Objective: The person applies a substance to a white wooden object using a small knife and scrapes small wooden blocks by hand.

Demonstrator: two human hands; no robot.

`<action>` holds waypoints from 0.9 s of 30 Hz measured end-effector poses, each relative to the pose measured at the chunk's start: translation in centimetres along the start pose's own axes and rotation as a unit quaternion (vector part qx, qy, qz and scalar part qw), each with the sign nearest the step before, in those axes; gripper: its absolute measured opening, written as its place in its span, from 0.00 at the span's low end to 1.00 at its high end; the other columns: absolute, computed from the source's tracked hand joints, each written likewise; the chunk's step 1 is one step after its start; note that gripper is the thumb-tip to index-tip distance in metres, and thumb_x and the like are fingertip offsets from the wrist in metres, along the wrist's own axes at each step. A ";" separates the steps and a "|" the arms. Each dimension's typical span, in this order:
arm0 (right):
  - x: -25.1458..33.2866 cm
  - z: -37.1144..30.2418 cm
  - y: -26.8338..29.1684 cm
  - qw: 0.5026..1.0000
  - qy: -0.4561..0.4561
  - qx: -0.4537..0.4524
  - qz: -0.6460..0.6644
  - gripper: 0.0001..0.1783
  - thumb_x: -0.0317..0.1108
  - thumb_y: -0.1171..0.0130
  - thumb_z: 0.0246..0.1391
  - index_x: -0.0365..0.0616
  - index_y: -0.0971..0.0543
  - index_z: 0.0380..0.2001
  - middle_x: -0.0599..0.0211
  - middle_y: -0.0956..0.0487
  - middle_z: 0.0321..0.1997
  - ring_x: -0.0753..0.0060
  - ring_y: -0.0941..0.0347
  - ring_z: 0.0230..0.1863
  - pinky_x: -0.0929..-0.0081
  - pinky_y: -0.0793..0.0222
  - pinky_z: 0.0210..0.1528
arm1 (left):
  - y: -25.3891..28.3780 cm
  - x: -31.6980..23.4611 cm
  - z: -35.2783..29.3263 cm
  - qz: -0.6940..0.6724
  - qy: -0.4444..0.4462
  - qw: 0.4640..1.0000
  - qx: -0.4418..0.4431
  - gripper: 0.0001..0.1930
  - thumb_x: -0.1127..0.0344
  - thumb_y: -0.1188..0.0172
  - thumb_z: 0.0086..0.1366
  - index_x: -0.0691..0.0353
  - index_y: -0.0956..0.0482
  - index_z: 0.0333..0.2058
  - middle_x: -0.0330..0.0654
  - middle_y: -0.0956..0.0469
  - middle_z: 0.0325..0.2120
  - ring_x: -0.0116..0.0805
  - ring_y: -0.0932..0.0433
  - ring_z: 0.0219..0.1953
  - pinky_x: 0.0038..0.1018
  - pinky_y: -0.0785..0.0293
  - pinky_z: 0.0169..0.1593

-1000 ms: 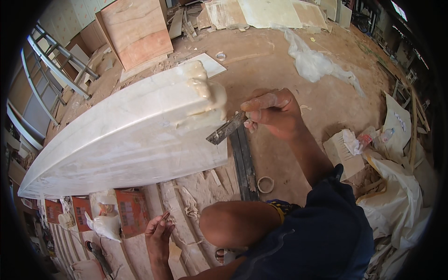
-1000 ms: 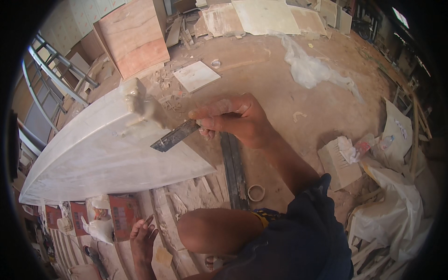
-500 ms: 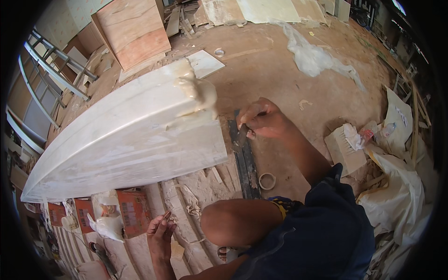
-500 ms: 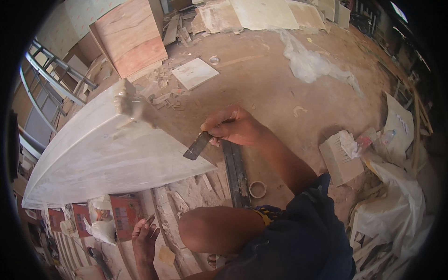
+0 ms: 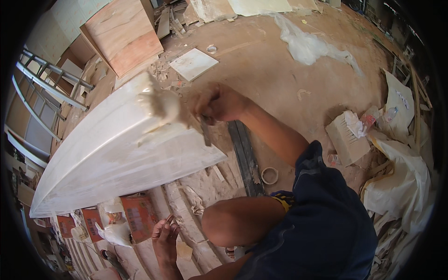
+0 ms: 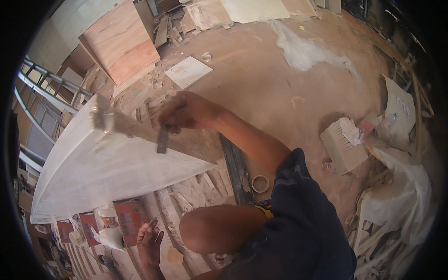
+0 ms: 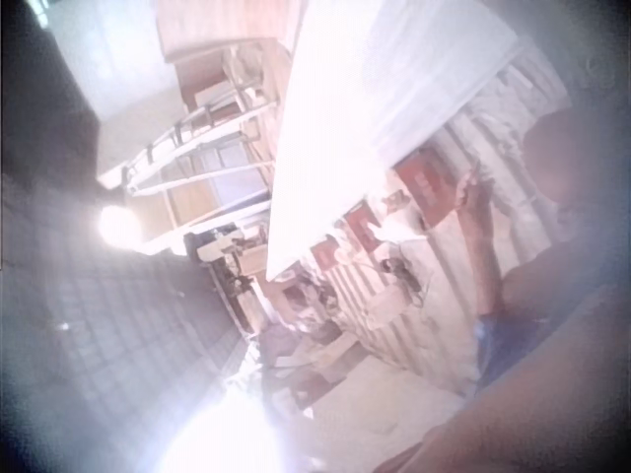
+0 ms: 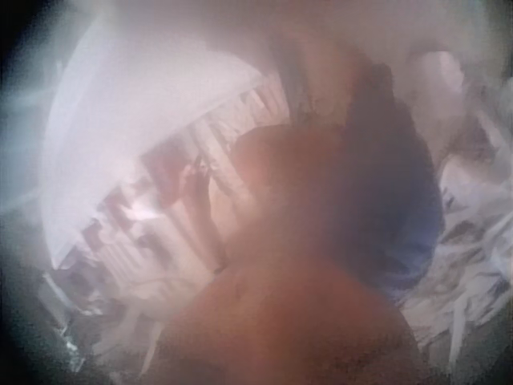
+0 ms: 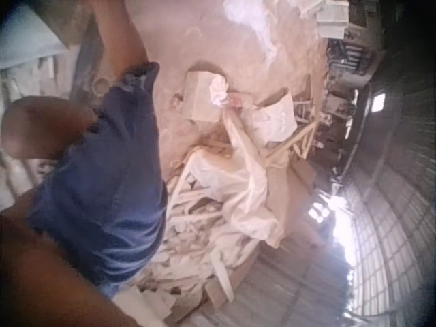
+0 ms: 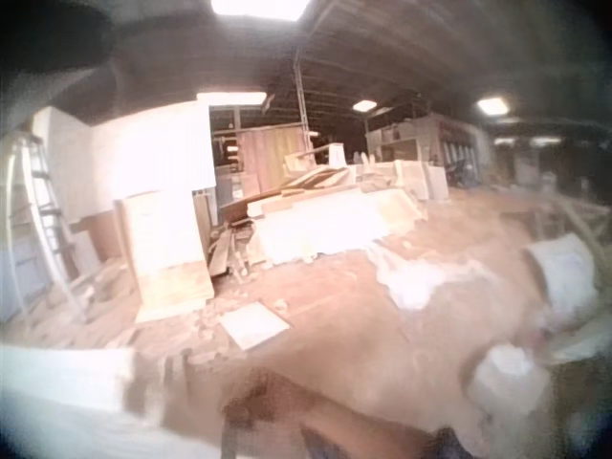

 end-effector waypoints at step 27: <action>0.2 0.1 -0.4 0.999 -0.029 0.020 -0.003 0.11 0.26 0.39 0.47 0.30 0.21 0.34 0.58 0.26 0.27 0.69 0.30 0.25 0.75 0.33 0.24 | -0.7 0.3 0.4 -0.008 0.002 1.000 -0.005 0.08 0.68 0.40 0.60 0.54 0.23 0.39 0.44 0.24 0.45 0.27 0.24 0.37 0.30 0.26 0.44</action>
Point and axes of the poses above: each hand's wrist, its own z-axis towards the middle knuckle, its own y-axis out of the back of the hand, x = y × z, the point moved 5 cm from there along z, towards the middle knuckle
